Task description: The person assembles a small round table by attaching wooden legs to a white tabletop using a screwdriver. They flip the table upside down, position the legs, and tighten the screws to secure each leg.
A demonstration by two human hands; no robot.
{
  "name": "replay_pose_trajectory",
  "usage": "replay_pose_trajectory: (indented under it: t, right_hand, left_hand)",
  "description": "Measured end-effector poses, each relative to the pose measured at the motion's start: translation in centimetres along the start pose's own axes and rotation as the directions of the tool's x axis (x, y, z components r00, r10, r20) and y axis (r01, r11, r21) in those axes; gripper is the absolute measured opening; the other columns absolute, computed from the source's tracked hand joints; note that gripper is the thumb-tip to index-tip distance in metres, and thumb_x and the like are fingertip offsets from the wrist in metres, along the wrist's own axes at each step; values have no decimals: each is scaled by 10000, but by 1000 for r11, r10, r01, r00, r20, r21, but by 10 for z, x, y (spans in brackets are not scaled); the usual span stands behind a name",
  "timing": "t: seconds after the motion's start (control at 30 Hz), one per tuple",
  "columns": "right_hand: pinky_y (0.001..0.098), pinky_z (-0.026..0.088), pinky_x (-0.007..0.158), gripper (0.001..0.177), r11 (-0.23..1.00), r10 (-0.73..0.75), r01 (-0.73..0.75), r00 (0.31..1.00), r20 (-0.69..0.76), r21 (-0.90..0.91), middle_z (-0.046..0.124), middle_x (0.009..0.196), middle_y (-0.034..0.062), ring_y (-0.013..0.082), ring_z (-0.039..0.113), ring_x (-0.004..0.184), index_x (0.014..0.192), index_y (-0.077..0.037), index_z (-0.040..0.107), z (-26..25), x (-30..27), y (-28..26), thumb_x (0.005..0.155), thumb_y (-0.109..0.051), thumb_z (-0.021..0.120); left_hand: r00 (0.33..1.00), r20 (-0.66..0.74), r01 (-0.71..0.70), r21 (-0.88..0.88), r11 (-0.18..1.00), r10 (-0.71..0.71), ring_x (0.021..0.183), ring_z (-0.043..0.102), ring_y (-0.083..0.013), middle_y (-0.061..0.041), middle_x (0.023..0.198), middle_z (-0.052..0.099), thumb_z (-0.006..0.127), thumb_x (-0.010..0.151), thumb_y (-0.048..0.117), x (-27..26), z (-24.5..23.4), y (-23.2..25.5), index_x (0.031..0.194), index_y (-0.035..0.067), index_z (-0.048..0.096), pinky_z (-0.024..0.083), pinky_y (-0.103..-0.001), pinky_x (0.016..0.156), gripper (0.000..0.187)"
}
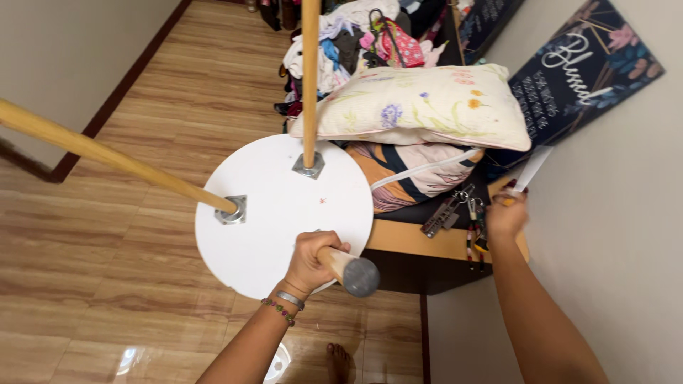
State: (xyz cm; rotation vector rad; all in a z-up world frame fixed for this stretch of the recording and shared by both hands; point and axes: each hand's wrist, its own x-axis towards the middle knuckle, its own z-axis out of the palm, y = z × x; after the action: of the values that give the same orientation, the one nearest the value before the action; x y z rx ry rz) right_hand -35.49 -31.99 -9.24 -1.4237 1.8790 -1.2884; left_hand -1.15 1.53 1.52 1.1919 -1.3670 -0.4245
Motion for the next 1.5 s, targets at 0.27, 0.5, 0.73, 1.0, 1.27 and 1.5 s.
replay_pose_trajectory:
  t: [0.27,0.5,0.73,1.0,1.27,1.5]
  right_hand:
    - [235,517,679,146,612,-596,349,793,124,710,552,912,29,78,537,722,1308,-20,487,-79,-115,-171,1255,-151,526]
    - [254,516,577,308,839,-487,447,365,793,310,721,948,-4,75,611,660,1201,-97,674,17,-190,-252,918,-212,711]
    - [413,494,1014,505,547,-524,807,122,843,223,397,1530,283,414,607,1195,1336,-150,661,145,-238,-173,882,-333,785]
    - [436,476,1051,672,509,-260,860,202,944,-44,201,1656,187,387,573,1267,1489,-234,491,162,-249,-157,878,-390,723]
    - [442,470,1067,670,491,-229,868,215,949,-78,166,1676,164,382,584,1260,1517,-243,456,159,-256,-159,911,-402,694]
    - [426,471,1067,655,551,-179,830,219,959,-86,197,1664,143,356,584,1252,1481,-230,484,159,-250,-160,881,-363,709]
  left_hand:
    - [971,197,149,-50,988,-136,572,550,-160,-110,629,603,721,700,-8,-2,-6,-4,750,29,637,454,-291,539,104]
    - [962,236,144,-17,989,-136,577,569,-209,-112,646,619,741,738,54,-8,-9,4,730,41,608,470,-307,561,135]
    - [965,234,76,177,981,-116,668,603,-308,-117,720,622,792,747,134,-13,-19,10,726,32,578,502,-365,648,238]
    - [962,217,81,345,935,-164,1138,568,-299,-87,1115,658,878,660,208,-35,-39,-7,982,122,711,464,-443,975,372]
    - [594,-757,464,48,885,-271,1024,668,-258,-178,1270,571,835,840,212,-51,-155,-80,1353,-20,437,598,-327,869,690]
    - [747,-661,114,245,963,80,1382,516,-297,-258,1518,456,678,1115,178,1,-234,-71,1516,-80,174,504,-402,1052,694]
